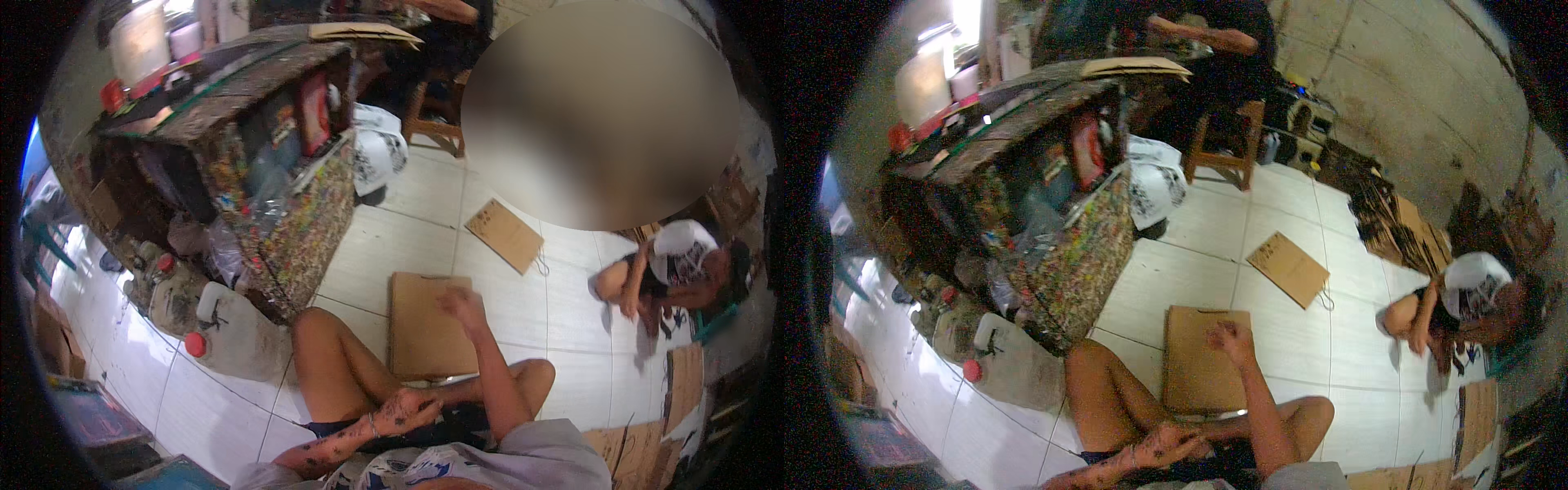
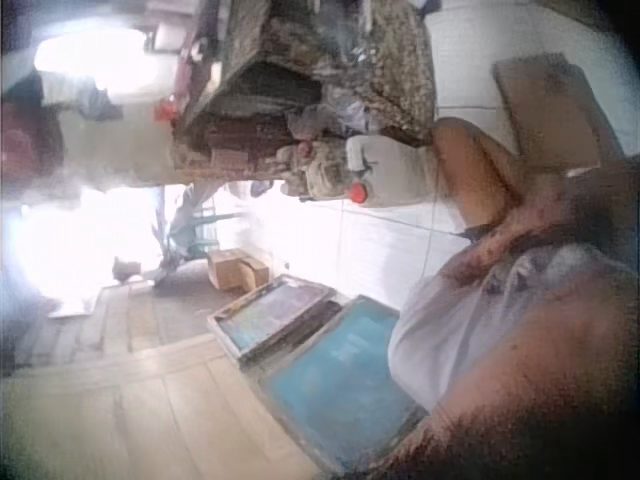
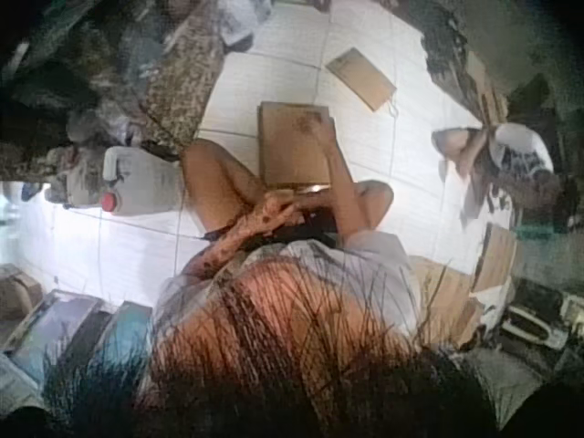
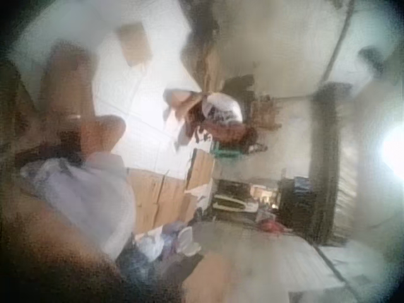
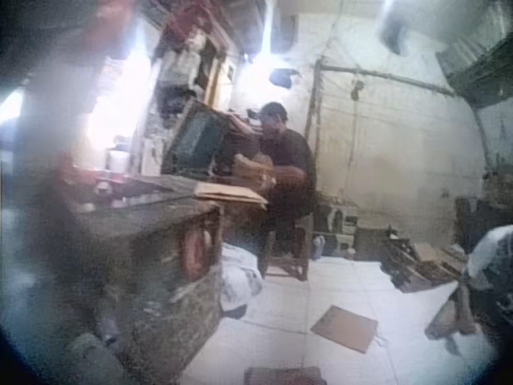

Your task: The person assembles paper bags by inserting a small board into the bottom of a brown paper bag and stacking them.

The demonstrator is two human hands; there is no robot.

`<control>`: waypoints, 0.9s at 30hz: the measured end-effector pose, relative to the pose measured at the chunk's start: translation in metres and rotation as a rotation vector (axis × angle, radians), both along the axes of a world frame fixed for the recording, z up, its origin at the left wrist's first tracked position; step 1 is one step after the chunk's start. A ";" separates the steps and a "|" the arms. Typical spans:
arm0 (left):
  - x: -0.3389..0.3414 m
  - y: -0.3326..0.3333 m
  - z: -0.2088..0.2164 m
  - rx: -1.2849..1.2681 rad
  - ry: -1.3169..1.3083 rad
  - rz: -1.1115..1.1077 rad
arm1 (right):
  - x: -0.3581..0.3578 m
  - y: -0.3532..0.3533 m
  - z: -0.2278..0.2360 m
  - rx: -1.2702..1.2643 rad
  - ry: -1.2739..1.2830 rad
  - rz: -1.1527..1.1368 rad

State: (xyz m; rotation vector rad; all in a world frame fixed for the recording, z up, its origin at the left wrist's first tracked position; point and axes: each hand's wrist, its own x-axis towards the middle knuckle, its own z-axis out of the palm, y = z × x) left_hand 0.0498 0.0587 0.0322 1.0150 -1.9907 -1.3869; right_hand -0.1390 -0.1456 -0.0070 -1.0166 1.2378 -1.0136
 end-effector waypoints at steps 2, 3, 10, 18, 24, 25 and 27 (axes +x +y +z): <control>-0.018 -0.019 -0.005 -0.029 -0.069 -0.103 | -0.057 0.037 -0.037 0.108 -0.059 -0.085; -0.029 -0.028 -0.038 0.068 -0.033 -0.025 | -0.074 0.064 -0.053 0.182 -0.098 -0.115; -0.057 -0.103 -0.127 -0.416 -0.621 -0.158 | -0.159 0.104 -0.068 0.127 -0.088 -0.361; -0.073 -0.119 -0.129 -0.444 -0.788 0.014 | -0.169 0.089 -0.101 0.087 -0.153 -0.387; -0.069 -0.110 -0.136 -0.425 -0.718 -0.011 | -0.172 0.083 -0.113 0.157 -0.167 -0.349; -0.070 -0.109 -0.138 -0.417 -0.707 -0.012 | -0.170 0.080 -0.107 0.176 -0.154 -0.361; -0.069 -0.109 -0.140 -0.407 -0.692 -0.007 | -0.172 0.083 -0.111 0.150 -0.140 -0.341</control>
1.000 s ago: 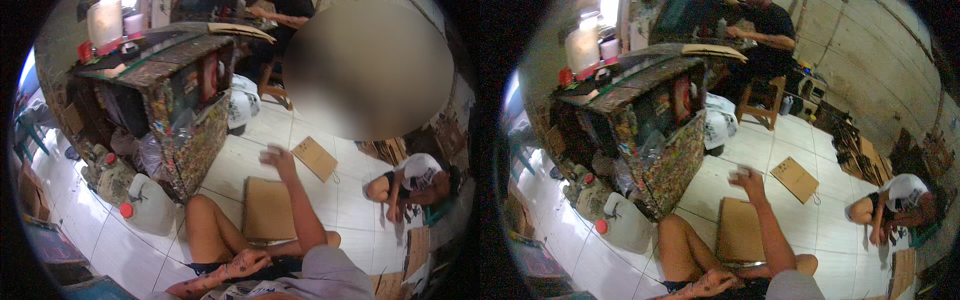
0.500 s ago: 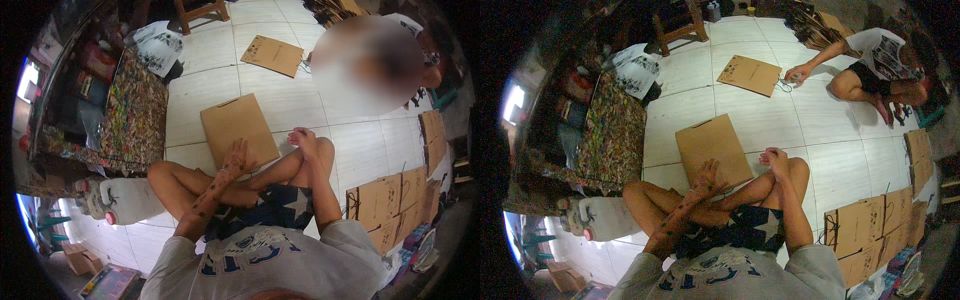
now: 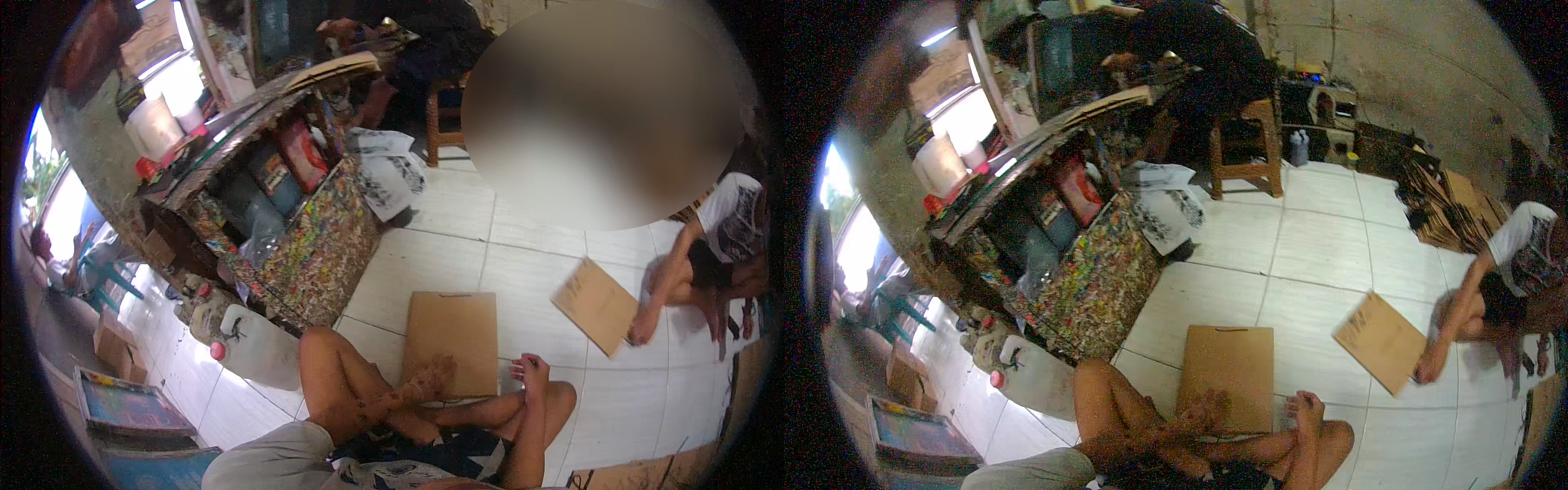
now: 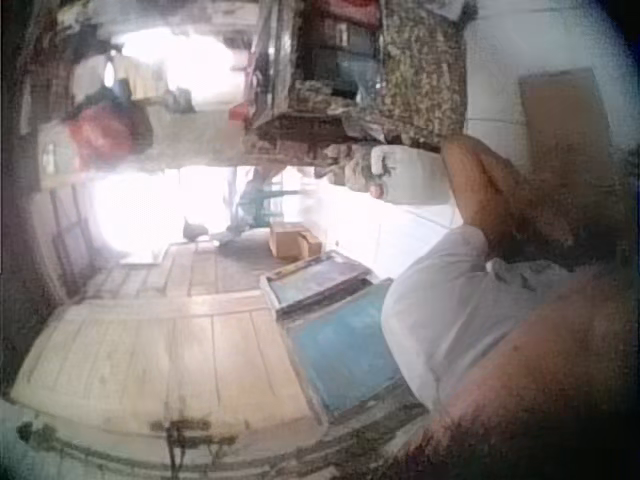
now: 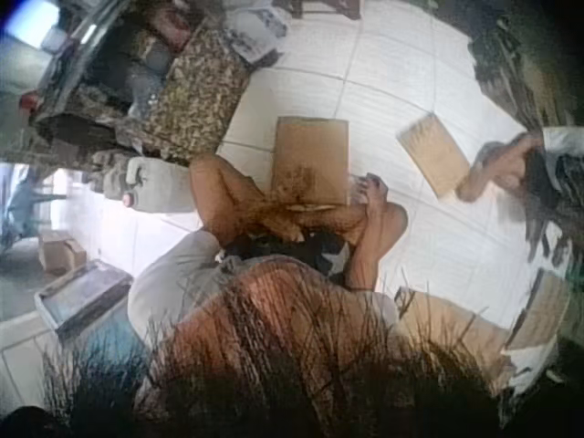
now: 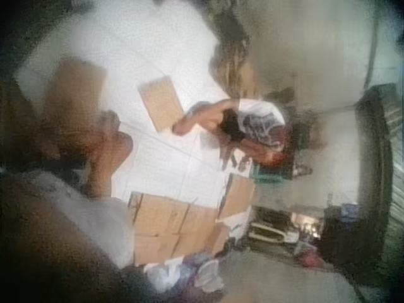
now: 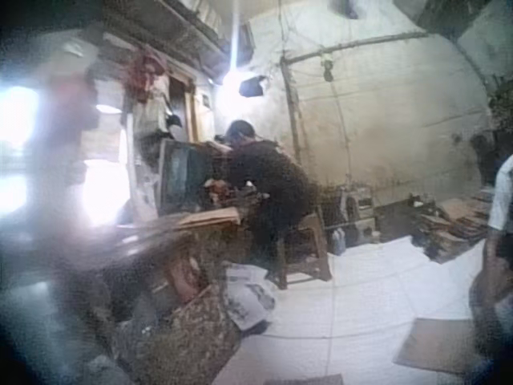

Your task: The person assembles paper bags by inserting a small board into the bottom of a brown paper bag and stacking them.

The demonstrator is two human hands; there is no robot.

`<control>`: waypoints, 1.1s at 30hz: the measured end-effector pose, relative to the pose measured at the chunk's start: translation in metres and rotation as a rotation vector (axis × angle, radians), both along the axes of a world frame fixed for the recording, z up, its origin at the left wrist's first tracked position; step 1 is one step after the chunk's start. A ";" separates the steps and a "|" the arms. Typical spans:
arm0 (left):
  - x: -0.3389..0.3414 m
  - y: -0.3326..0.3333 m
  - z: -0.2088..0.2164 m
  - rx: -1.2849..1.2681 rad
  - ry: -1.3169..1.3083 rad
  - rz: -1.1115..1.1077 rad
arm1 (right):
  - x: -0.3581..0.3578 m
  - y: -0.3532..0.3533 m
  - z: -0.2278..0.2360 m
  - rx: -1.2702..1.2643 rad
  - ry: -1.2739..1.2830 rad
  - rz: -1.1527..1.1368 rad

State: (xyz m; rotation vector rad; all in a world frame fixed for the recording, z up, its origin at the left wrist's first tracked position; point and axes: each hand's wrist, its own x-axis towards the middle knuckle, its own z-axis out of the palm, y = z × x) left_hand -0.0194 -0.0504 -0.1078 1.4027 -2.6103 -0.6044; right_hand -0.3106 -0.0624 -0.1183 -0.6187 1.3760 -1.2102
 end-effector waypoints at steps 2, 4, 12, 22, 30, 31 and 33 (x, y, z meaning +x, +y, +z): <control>0.003 -0.001 -0.001 -0.005 0.001 0.011 | -0.001 -0.001 -0.003 -0.003 -0.002 0.001; 0.006 0.002 -0.004 -0.008 -0.001 0.037 | 0.003 -0.001 0.002 0.014 -0.022 -0.005; 0.002 -0.001 -0.007 -0.016 0.015 0.041 | 0.001 0.001 -0.001 0.002 -0.028 -0.027; 0.002 0.000 -0.011 -0.015 0.014 0.040 | -0.002 0.002 -0.005 -0.019 0.021 -0.006; 0.003 0.000 -0.016 -0.017 -0.006 0.044 | 0.000 0.002 -0.001 -0.023 0.028 -0.011; 0.004 0.001 -0.016 -0.016 -0.008 0.044 | 0.001 0.003 -0.001 -0.028 0.015 -0.010; 0.003 0.001 -0.017 -0.019 -0.011 0.044 | 0.000 0.002 -0.003 -0.032 -0.002 -0.015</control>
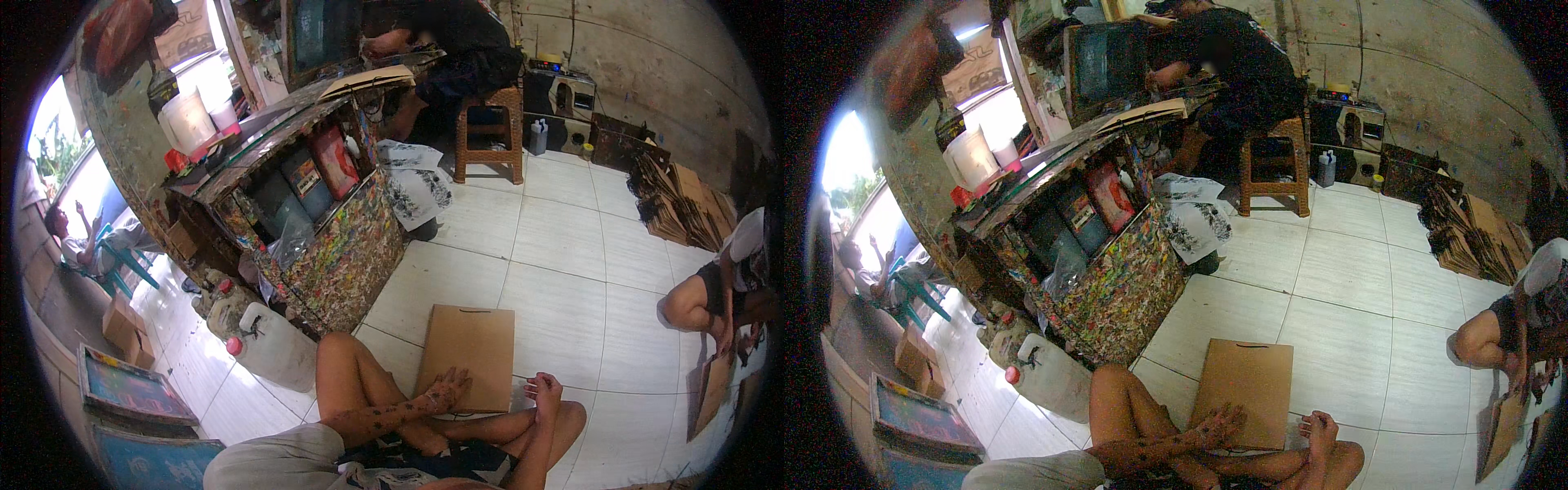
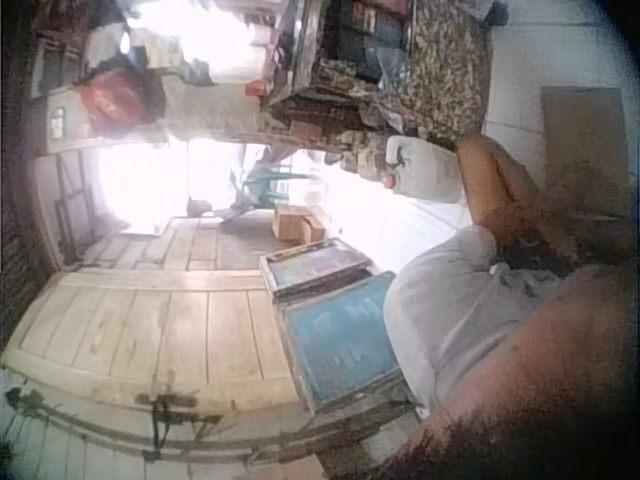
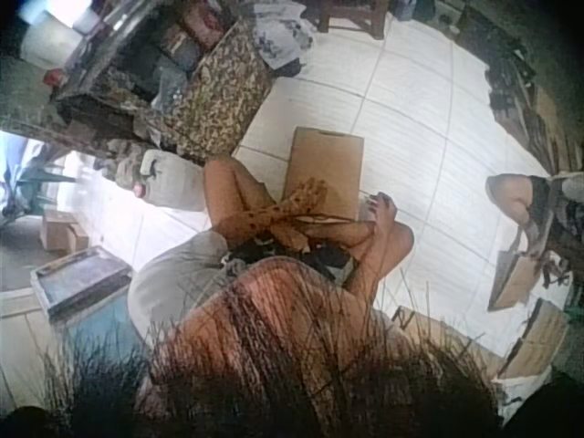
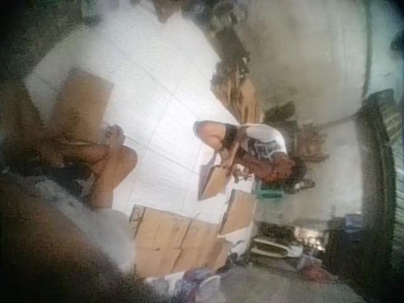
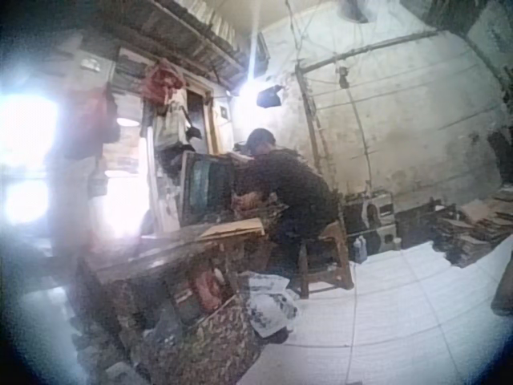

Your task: The person assembles paper bags by inserting a small board into the bottom of a brown paper bag and stacking them.

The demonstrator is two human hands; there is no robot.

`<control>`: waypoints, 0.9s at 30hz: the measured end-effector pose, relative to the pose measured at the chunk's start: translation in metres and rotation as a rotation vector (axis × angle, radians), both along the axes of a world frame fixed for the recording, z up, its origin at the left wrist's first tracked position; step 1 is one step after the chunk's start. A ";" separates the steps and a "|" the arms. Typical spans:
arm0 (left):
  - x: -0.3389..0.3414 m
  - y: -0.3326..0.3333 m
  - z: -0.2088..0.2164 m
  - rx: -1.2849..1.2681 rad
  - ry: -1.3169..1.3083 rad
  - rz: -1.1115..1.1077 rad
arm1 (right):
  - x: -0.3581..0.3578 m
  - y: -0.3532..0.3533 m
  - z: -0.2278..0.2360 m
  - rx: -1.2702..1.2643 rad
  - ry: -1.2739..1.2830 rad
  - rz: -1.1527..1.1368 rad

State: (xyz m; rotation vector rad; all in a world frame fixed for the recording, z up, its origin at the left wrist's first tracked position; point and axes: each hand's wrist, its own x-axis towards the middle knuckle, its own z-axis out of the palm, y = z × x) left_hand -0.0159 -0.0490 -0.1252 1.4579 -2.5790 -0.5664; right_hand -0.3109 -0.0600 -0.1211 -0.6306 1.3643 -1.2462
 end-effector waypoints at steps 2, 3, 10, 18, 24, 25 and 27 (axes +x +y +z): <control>-0.001 0.001 -0.001 -0.002 0.002 -0.001 | -0.001 -0.001 -0.007 0.004 -0.012 -0.008; -0.001 0.001 -0.002 -0.004 0.002 -0.005 | -0.001 -0.001 -0.008 0.001 -0.011 -0.006; -0.004 0.006 -0.012 -0.020 0.004 -0.019 | -0.005 -0.003 -0.026 0.009 -0.002 -0.012; -0.002 0.003 -0.031 -0.075 -0.007 -0.025 | -0.008 -0.006 -0.033 0.012 0.116 0.054; 0.005 -0.002 -0.044 -0.127 0.004 -0.010 | 0.041 0.011 0.018 0.014 1.037 0.284; 0.006 -0.002 -0.044 -0.137 0.006 -0.009 | 0.048 0.016 0.029 -0.011 1.166 0.321; 0.002 0.000 -0.043 -0.150 0.015 -0.030 | 0.035 0.009 0.001 -0.009 1.113 0.354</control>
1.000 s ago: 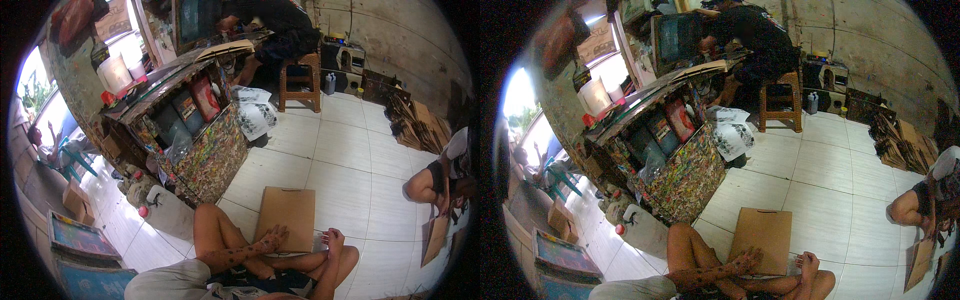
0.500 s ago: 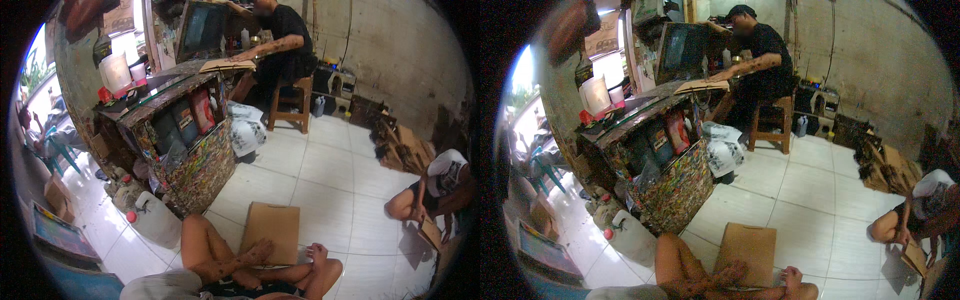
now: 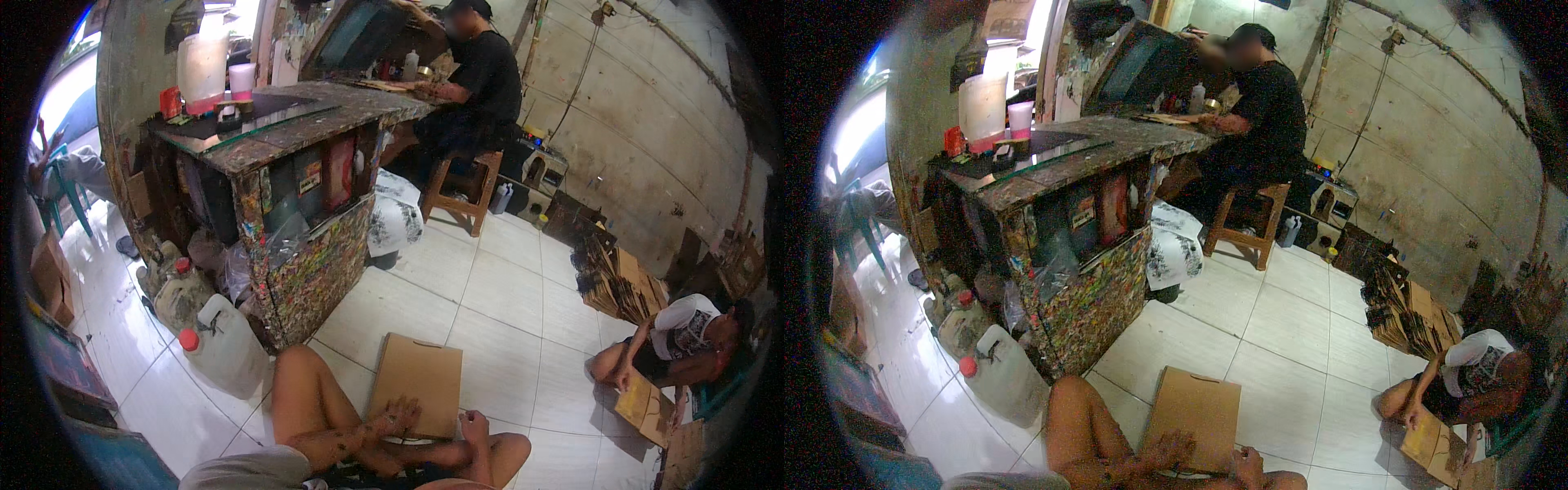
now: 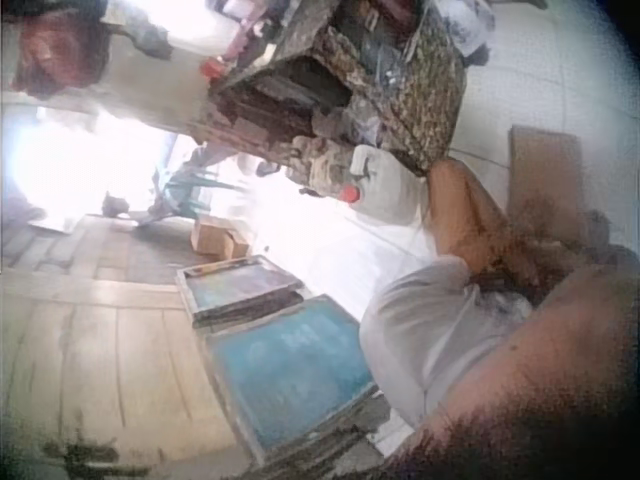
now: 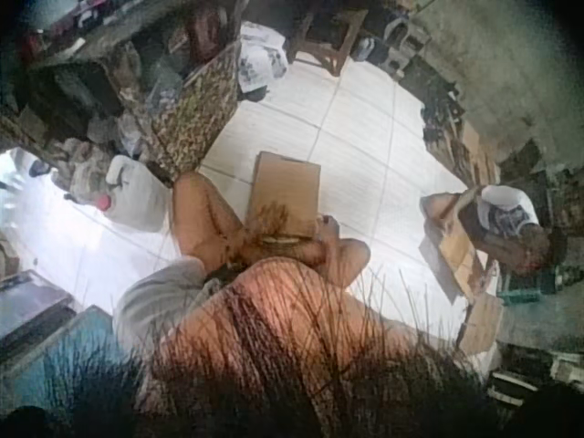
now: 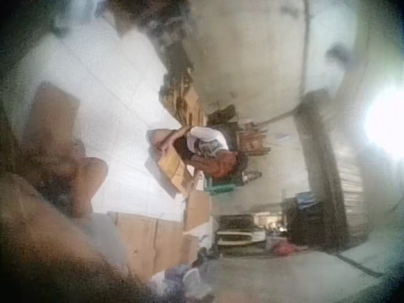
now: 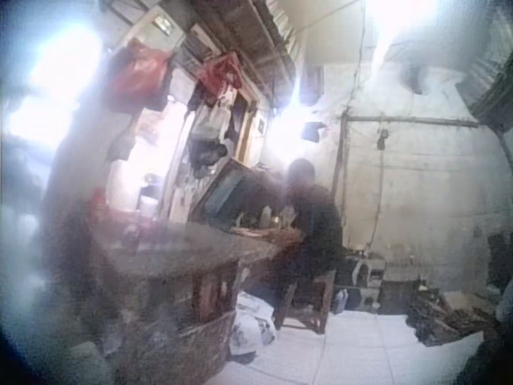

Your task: The person assembles paper bags by inserting a small board into the bottom of a brown paper bag and stacking them.

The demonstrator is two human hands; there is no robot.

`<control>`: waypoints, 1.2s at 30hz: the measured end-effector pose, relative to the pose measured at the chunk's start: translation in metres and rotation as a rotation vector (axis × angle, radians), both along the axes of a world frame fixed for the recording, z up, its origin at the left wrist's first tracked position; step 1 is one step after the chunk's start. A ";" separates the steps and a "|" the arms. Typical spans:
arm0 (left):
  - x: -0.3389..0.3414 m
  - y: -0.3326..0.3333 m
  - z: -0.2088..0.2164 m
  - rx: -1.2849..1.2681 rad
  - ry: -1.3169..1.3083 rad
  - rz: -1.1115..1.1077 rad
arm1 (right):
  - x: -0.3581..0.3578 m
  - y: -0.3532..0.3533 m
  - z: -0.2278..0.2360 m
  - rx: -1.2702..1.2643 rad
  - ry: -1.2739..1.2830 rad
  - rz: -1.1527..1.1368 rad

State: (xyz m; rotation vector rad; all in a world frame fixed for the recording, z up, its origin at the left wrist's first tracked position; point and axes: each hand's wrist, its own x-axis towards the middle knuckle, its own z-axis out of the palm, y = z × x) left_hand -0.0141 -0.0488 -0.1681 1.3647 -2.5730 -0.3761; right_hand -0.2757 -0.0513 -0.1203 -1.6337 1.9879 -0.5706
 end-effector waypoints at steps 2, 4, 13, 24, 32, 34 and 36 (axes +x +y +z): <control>0.004 0.003 -0.001 -0.012 -0.006 0.005 | 0.012 -0.004 0.004 0.072 -0.041 -0.017; 0.001 0.008 -0.002 -0.033 -0.017 0.000 | 0.014 -0.002 -0.009 0.020 0.103 -0.030; -0.013 0.010 -0.036 -0.597 -0.408 0.207 | 0.038 0.004 0.011 0.239 0.056 -0.016; 0.000 -0.010 -0.020 -0.280 -0.151 -0.008 | 0.019 -0.010 -0.009 0.197 0.064 0.008; 0.024 0.002 -0.031 -0.185 -0.214 -0.111 | -0.123 -0.075 -0.122 -0.321 0.103 0.128; 0.028 0.008 -0.025 -0.179 -0.240 -0.151 | -0.147 -0.084 -0.073 -0.281 0.034 -0.039; 0.032 0.015 -0.018 -0.232 -0.285 -0.191 | -0.158 -0.079 -0.026 -0.026 0.075 -0.125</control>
